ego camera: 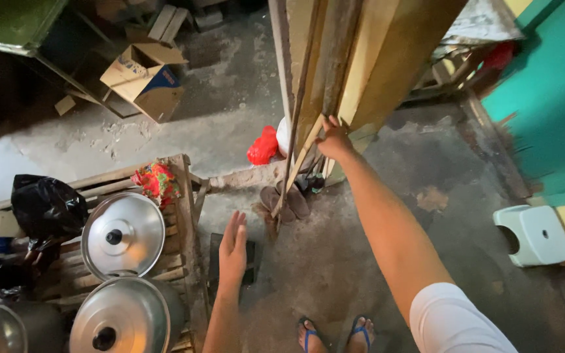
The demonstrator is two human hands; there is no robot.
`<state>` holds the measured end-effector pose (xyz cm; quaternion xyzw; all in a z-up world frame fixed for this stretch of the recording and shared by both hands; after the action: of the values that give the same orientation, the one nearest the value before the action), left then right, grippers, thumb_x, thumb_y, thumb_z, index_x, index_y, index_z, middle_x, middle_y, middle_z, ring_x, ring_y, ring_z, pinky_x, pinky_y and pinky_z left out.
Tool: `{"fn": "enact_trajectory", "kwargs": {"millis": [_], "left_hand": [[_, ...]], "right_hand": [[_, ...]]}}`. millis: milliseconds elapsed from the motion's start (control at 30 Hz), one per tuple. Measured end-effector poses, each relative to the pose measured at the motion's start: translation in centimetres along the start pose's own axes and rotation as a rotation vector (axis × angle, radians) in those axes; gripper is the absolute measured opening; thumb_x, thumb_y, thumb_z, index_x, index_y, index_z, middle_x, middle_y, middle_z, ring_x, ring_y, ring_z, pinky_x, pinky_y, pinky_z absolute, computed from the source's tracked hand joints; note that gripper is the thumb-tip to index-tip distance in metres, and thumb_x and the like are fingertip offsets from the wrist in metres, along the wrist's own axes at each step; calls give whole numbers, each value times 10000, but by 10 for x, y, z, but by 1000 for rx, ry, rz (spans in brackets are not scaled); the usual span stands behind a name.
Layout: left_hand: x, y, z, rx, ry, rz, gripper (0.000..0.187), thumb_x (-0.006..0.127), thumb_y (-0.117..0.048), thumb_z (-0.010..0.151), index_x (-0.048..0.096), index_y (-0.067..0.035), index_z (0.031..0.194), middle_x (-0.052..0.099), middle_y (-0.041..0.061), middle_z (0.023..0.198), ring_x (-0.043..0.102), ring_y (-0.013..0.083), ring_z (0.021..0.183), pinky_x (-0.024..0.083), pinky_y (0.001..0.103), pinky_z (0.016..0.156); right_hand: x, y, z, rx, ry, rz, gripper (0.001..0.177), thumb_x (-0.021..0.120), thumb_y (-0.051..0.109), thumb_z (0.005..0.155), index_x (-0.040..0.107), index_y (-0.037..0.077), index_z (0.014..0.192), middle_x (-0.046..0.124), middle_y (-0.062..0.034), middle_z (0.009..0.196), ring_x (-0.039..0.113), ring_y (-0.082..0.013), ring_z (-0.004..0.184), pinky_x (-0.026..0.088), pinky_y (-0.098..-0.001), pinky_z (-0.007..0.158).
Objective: The person sweeps a cluttered floor using a broom and dustpan. They gather debris into the dustpan and continue sweeping around boxes, a table, and other items in the room.
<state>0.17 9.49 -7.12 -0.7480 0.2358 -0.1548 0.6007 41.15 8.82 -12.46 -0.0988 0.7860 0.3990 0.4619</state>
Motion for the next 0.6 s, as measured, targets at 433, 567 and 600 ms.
{"fn": "enact_trajectory", "kwargs": {"millis": [433,567,600], "left_hand": [[-25,79,-39,-210,-92,113,558,544,-357,1010,576,-124,1516,658,101,1506,632,252,1400,482,405,1146],[-8,82,-55,-299,-71,87,663,594,-456,941,583,-131,1518,644,96,1523,628,282,1406,527,444,1142],[-2,83,-58,-283,-53,47,636,615,-422,944,594,-126,1506,643,110,1522,624,295,1412,534,456,1152]], "right_hand": [[35,-3,32,-130,-167,-616,639,529,404,1004,436,158,1586,460,3,1588,494,-313,1370,329,-488,1169],[34,-8,22,-64,-142,-347,493,689,96,910,505,32,1363,426,-142,1521,622,-407,1120,438,-537,1014],[32,-16,21,-12,-220,-164,168,646,14,931,692,7,1093,604,-166,1332,703,-421,927,592,-513,795]]}}
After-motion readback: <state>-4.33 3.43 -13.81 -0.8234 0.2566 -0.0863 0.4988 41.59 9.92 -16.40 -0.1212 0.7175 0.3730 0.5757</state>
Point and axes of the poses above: each hand's wrist, its own z-axis towards the middle knuckle, its own x-axis out of the palm, y = z × x, the point moved 5 cm from there along z, towards the middle knuckle
